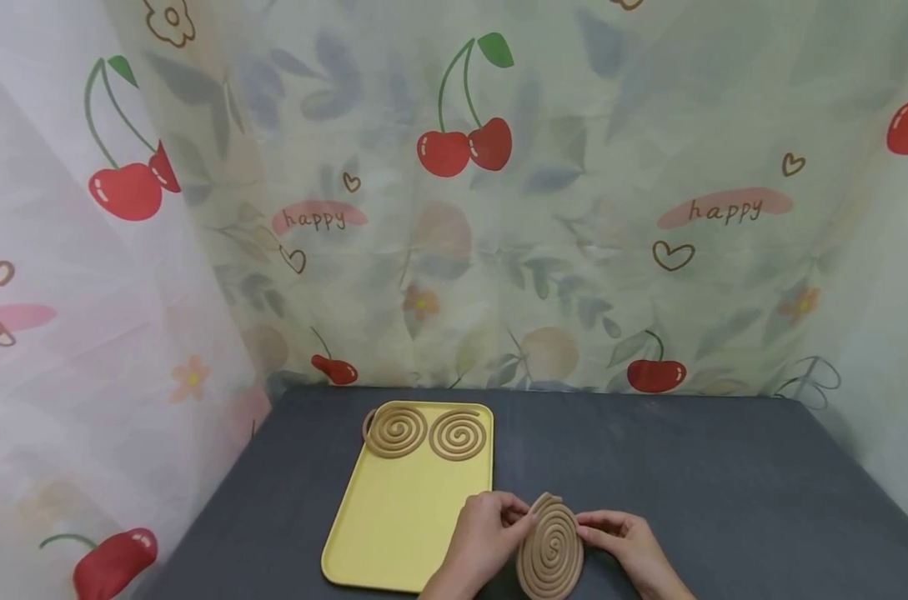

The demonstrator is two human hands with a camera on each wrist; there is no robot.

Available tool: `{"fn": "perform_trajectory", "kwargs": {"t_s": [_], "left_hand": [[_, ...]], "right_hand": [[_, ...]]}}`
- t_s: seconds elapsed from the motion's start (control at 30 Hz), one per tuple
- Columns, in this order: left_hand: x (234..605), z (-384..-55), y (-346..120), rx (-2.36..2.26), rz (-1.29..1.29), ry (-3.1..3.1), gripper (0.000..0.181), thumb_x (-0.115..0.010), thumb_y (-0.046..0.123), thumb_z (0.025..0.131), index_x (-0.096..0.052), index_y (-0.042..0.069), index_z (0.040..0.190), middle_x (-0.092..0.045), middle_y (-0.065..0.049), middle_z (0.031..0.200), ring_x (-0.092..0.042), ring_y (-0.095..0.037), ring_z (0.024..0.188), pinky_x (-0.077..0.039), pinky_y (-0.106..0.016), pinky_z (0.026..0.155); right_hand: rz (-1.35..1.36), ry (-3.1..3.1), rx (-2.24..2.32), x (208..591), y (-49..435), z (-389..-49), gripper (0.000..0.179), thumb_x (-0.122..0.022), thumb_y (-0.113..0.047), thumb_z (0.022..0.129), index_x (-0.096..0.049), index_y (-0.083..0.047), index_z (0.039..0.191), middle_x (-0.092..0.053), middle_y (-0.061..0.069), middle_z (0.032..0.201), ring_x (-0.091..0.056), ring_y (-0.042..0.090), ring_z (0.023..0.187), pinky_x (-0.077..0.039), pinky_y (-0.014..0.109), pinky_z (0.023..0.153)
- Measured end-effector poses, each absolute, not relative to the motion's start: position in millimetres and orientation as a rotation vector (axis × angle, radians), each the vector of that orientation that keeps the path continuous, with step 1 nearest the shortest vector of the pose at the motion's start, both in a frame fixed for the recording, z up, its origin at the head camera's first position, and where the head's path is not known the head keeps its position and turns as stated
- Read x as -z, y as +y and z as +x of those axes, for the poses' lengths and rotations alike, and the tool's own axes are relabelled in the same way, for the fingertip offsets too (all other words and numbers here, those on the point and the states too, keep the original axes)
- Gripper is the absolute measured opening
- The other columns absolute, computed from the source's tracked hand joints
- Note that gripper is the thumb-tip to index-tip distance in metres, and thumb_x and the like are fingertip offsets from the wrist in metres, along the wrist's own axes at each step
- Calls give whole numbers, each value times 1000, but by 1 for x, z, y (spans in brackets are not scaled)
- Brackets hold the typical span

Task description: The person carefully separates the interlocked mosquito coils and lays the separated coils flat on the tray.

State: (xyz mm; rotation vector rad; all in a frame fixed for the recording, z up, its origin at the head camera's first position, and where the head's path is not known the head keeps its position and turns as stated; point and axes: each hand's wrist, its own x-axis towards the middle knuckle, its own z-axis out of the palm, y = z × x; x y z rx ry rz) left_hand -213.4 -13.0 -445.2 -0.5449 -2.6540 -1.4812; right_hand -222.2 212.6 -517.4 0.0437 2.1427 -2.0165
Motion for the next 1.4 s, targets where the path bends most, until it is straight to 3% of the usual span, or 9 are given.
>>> {"fn": "perform_trajectory", "kwargs": {"t_s": [0.27,0.73,1.27,1.4], "left_hand": [[443,-213,-13,1443,-536,-2641,10,-70,16,79,-72,7,76,-67,4,65,-50,8,55,-43,-13,51],[442,-211,-13,1480,-538,-2677,12,-70,19,81,-73,8,76,-66,5,64,-51,5,54,-43,-15,49],[441,-209,-12,1475,-571,-2658,14,-69,21,82,-73,9,76,-68,4,66,-52,6,55,-43,-14,50],[442,-209,-12,1465,-575,-2662,14,-69,21,82,-73,9,76,-68,5,66,-52,7,55,-43,-14,50]], "right_hand": [[144,2121,2107,513,211,-234,38,-69,-22,84,-64,4,112,-71,-6,92,-65,5,84,-53,24,74],[-7,2147,2159,499,201,-244,35,-67,-16,84,-64,2,114,-71,-6,98,-65,4,91,-50,22,82],[-83,2008,2253,504,195,-239,19,-64,-14,87,-72,-10,104,-71,-12,91,-64,3,89,-50,20,81],[-124,1989,2268,507,195,-237,16,-63,-14,87,-73,-19,99,-70,-14,91,-63,2,88,-50,19,80]]}}
